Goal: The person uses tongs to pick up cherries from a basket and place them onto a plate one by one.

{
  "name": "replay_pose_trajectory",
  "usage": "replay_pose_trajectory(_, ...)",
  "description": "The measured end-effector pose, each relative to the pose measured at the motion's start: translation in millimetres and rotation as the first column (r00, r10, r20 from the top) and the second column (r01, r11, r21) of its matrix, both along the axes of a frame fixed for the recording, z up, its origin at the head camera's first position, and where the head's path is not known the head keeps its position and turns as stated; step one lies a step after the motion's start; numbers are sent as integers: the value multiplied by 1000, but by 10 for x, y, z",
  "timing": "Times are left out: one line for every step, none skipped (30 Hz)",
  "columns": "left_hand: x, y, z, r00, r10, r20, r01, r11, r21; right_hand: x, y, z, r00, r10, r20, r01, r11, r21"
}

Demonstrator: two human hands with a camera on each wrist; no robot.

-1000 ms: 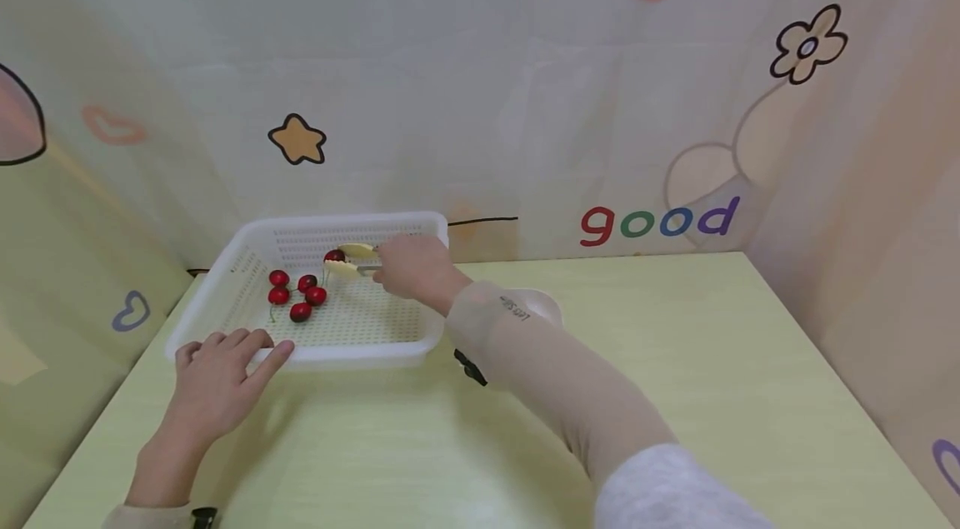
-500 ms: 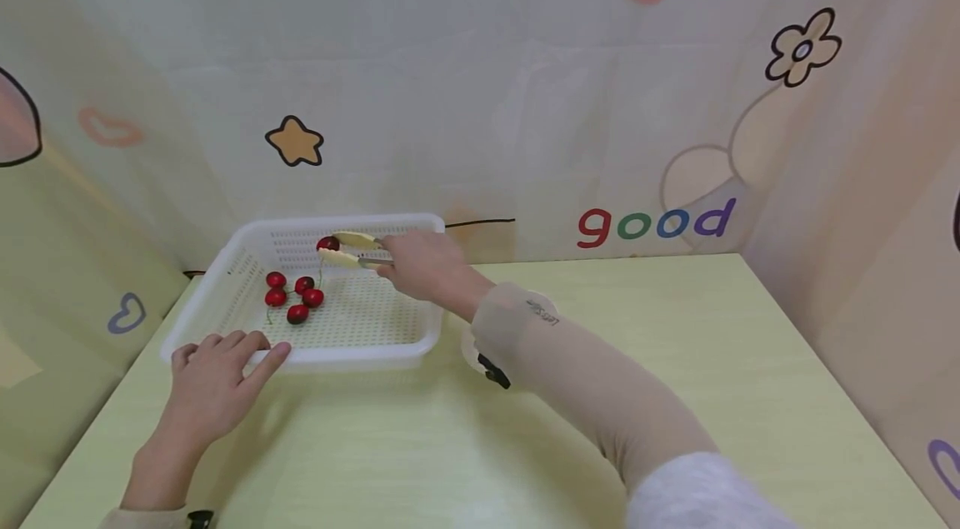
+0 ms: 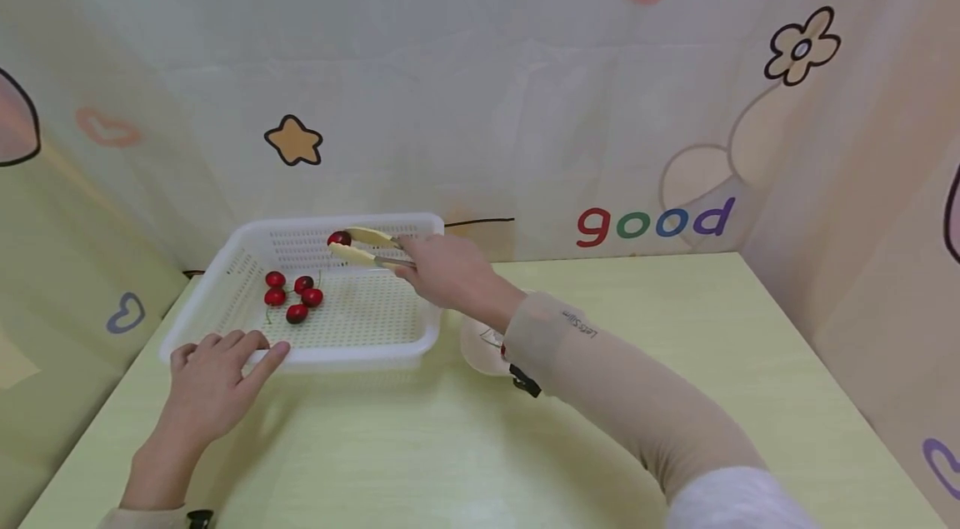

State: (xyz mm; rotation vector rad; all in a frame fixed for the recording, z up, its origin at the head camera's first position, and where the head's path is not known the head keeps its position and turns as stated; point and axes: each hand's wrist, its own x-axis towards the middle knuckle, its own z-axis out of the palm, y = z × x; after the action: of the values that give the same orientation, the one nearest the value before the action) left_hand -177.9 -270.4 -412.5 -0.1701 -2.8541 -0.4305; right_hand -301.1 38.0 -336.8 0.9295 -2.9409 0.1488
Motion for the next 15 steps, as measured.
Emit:
replay_pose_trajectory(2, 4, 4, 1000, 0, 2, 0, 1000, -1, 2, 26, -8, 1000, 3, -4, -3, 1000, -1)
replay_pose_trajectory(2, 6, 8, 1000, 1, 5, -1, 1000, -2, 7, 53, -15, 1000, 7, -7, -7, 1000, -8)
replay_pose_trajectory(4, 10, 13, 1000, 1, 9, -1, 1000, -2, 12, 79, -21, 1000, 10, -10, -10, 1000, -14)
replay_pose_trajectory(5, 12, 17, 1000, 1, 11, -1, 1000, -5, 19, 107, -26, 1000, 13, -9, -13, 1000, -21)
replay_pose_trajectory(6, 14, 19, 1000, 1, 15, -1, 1000, -5, 29, 136, -28, 1000, 14, -11, -15, 1000, -26)
replay_pose_trajectory(8, 17, 25, 1000, 1, 19, -1, 1000, -7, 40, 165, -29, 1000, 14, -8, -14, 999, -32)
replay_pose_trajectory(11, 18, 28, 1000, 1, 21, -1, 1000, -10, 51, 194, -28, 1000, 16, -7, -16, 999, -39)
replay_pose_trajectory(12, 19, 30, 1000, 1, 23, -1, 1000, -10, 66, 224, -23, 1000, 17, -7, -17, 999, -49)
replay_pose_trajectory(14, 21, 33, 1000, 1, 25, -1, 1000, -9, 78, 253, -19, 1000, 15, -7, -15, 998, -58)
replay_pose_trajectory(15, 22, 35, 1000, 1, 25, -1, 1000, -9, 94, 285, -12, 1000, 14, -7, -15, 998, -67)
replay_pose_trajectory(16, 23, 37, 1000, 1, 27, -1, 1000, -9, 106, 316, -8, 1000, 13, -13, -14, 997, -75)
replay_pose_trajectory(17, 24, 39, 1000, 2, 26, -2, 1000, -9, 118, 347, -4, 1000, 12, -19, -13, 996, -83)
replay_pose_trajectory(17, 25, 39, 1000, 2, 25, -2, 1000, -8, 129, 380, 0, 1000, 10, -23, -12, 996, -91)
replay_pose_trajectory(16, 25, 40, 1000, 2, 26, -1, 1000, -7, 140, 412, 3, 1000, 6, -27, -9, 995, -98)
replay_pose_trajectory(16, 25, 40, 1000, 1, 25, -1, 1000, -6, 150, 444, 4, 1000, 4, -28, -7, 994, -106)
